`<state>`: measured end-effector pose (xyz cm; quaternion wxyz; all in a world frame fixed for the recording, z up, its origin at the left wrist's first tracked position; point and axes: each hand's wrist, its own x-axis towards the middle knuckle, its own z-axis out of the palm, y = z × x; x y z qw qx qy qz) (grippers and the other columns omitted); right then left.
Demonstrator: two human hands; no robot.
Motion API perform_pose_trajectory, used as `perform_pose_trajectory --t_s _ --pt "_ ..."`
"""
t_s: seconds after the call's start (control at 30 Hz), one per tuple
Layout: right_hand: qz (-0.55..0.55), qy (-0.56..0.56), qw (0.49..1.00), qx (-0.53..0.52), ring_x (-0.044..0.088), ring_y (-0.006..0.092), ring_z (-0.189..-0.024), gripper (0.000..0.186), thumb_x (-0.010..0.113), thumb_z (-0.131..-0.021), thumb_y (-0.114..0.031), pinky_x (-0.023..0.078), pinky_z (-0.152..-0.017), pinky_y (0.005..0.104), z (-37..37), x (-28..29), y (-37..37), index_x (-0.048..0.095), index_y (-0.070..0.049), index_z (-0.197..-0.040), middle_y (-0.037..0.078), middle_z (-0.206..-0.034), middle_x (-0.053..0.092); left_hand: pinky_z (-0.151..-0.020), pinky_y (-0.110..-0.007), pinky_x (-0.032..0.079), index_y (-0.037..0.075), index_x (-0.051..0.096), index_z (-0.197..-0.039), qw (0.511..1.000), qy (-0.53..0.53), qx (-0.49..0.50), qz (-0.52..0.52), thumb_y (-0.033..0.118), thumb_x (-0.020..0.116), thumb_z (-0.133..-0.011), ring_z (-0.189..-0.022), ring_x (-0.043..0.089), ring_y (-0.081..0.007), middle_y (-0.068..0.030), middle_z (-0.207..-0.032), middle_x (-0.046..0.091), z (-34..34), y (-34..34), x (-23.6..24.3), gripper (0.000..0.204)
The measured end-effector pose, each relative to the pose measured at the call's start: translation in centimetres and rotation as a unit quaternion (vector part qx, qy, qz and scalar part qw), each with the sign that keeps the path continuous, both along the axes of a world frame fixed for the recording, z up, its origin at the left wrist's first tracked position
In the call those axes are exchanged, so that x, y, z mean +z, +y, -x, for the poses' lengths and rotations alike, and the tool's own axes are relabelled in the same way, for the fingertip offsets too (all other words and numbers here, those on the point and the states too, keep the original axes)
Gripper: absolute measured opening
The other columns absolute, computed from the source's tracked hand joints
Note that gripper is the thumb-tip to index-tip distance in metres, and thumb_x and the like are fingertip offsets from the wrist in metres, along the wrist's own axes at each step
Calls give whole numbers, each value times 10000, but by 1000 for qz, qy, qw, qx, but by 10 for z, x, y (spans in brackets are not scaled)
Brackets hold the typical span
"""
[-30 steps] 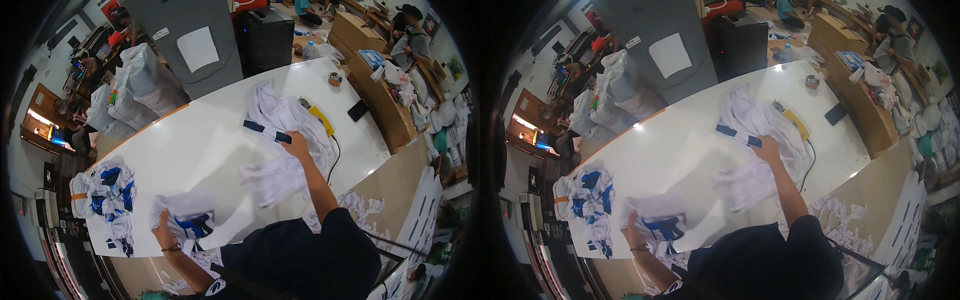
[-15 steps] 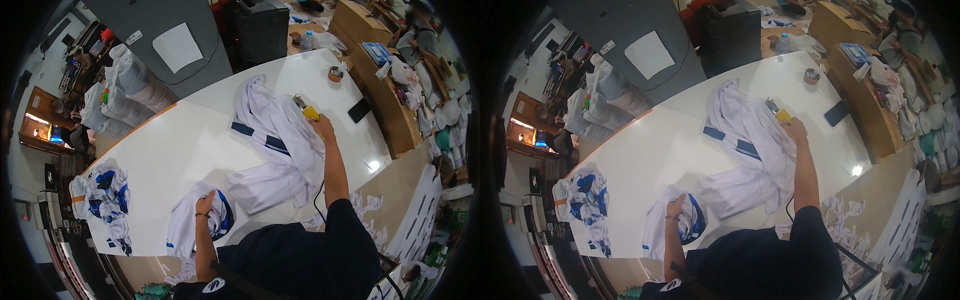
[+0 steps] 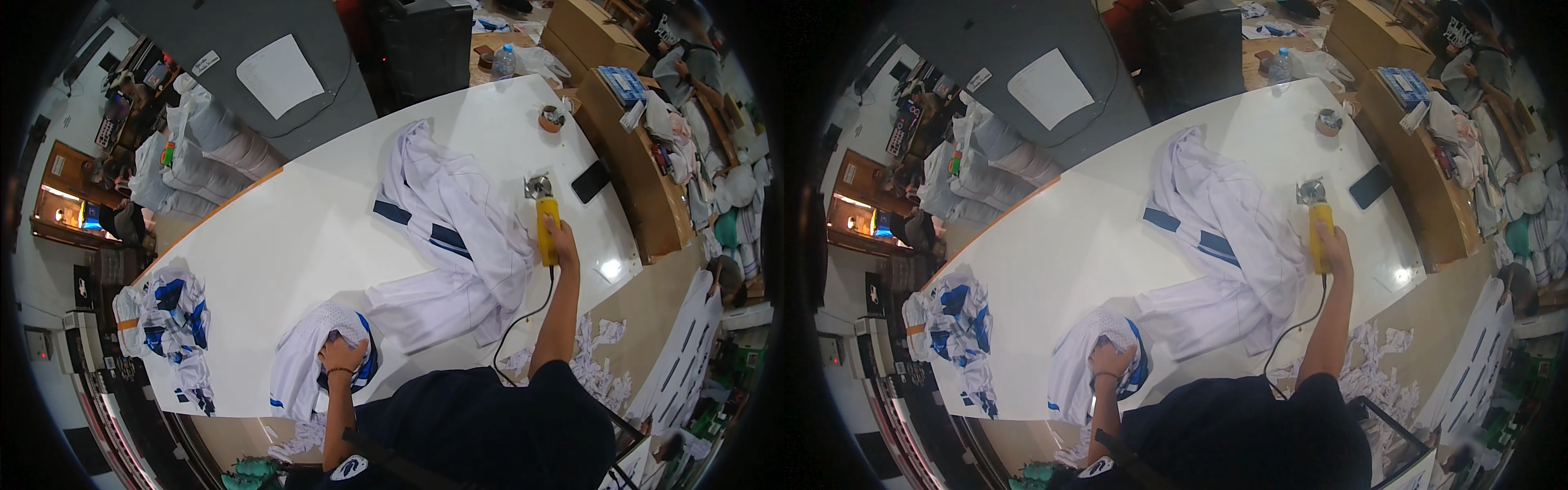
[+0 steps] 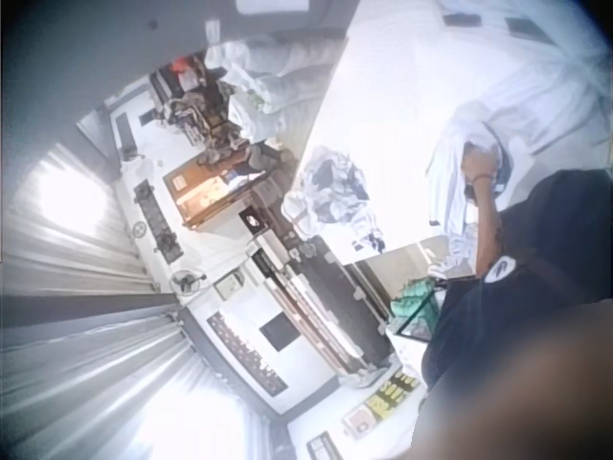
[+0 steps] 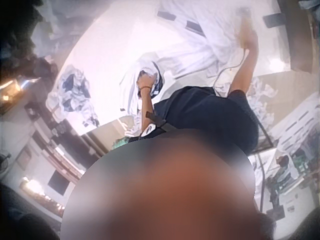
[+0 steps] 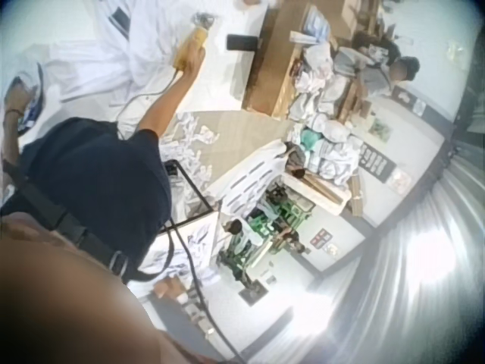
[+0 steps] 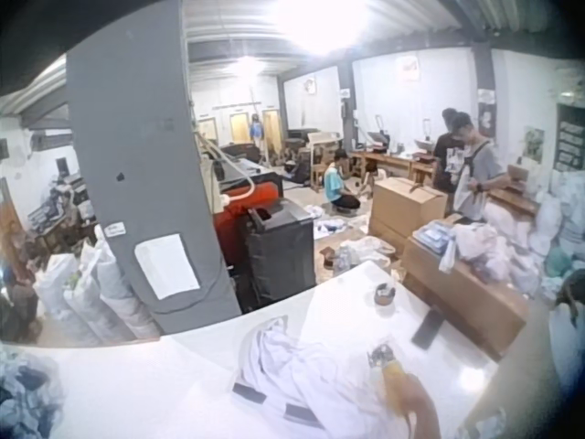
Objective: The person uses a yellow electric fabric cutter to trim the edges of white jerseys with blue graphics on a large white table. They repeatedly smooth, align, and cut the fabric, then move the finished pieces aside.
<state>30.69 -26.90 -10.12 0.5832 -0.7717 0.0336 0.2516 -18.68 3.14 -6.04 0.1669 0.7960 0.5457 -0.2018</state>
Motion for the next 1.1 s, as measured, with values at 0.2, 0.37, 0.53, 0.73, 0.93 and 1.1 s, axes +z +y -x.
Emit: perform_pose_trajectory --t_s 0.2,0.37,0.53,0.73,0.93,1.1 --pt "-178 61 977 96 672 198 -698 521 795 -791 -139 591 -645 341 79 46 -20 556 -1 -1233 96 -919 658 -1156 -448 378 -7 626 -1325 997 5 21 74 580 730 -746 -1318 526 -440 -288 -1368 597 10 37 -56 831" --pt "-187 62 943 269 676 159 -910 723 875 -691 -142 572 -724 316 117 56 55 540 14 -1312 64 -1032 668 -1146 -397 396 14 676 -1280 989 0 22 148 578 772 -677 -1332 542 -374 -226 -1399 606 26 93 -93 831" --pt "-152 140 930 305 697 204 -821 732 878 -703 -136 573 -720 354 161 42 169 513 54 -1308 136 -1041 676 -1100 -398 451 -36 685 -1236 993 21 25 116 589 757 -675 -1283 586 -379 -267 -1352 625 15 88 -72 842" --pt "-166 178 923 298 683 210 -733 595 862 -725 -100 571 -635 356 150 -63 233 566 29 -1225 121 -924 679 -1146 -514 374 -83 536 -1385 999 -17 33 27 589 727 -733 -1355 479 -464 -308 -1446 518 28 52 -71 955" --pt "-50 106 938 327 691 228 -755 551 863 -716 -101 590 -658 366 49 -37 166 608 26 -1188 129 -953 685 -1119 -515 394 -95 560 -1346 998 -4 46 50 606 712 -743 -1318 506 -460 -314 -1399 545 26 34 -69 936" --pt "14 46 959 278 687 214 -797 565 849 -715 -130 572 -703 362 -31 -25 84 621 8 -1214 123 -978 690 -1094 -436 453 -75 628 -1299 994 22 32 99 643 699 -720 -1289 576 -414 -315 -1353 602 15 55 -65 925"
